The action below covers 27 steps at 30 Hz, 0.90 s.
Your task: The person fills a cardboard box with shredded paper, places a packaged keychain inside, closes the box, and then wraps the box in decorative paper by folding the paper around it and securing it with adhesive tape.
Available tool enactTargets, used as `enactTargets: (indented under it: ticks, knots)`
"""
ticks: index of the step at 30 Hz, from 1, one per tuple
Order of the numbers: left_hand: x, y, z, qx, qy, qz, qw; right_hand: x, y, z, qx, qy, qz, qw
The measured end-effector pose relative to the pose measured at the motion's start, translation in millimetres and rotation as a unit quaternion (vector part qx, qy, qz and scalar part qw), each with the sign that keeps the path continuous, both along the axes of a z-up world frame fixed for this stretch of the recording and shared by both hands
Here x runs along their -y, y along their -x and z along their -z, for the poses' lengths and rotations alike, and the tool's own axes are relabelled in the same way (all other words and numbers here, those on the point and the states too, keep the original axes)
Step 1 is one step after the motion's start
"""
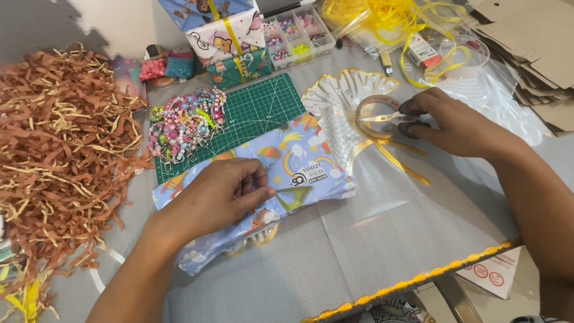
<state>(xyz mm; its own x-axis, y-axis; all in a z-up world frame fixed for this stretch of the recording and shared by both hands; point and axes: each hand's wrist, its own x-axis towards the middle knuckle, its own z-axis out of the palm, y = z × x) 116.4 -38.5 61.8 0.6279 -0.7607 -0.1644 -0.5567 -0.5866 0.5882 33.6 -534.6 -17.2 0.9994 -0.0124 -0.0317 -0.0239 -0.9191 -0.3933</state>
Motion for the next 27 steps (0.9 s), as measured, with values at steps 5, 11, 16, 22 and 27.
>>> enactTargets:
  ticks: [5,11,16,22,27]
  knots:
    - [4.4,0.7,5.3,0.037,0.024,-0.010,0.999,-6.8,-13.5,20.9,0.057,-0.077,0.009,0.995]
    - [-1.0,0.1,17.9,0.091,0.044,0.028,0.995,-12.7,-16.6,21.5,0.014,-0.082,-0.058,0.995]
    - [2.6,2.9,21.9,0.134,0.047,0.044,0.989,-27.2,-18.8,10.5,0.025,-0.101,-0.057,0.993]
    - [13.6,0.6,21.9,0.211,-0.021,0.018,0.977,-50.3,-29.6,-5.3,0.119,-0.421,-0.067,0.897]
    - [32.3,-14.2,-8.3,0.018,0.189,0.116,0.975,-88.5,-49.2,-11.4,0.139,-0.507,-0.136,0.840]
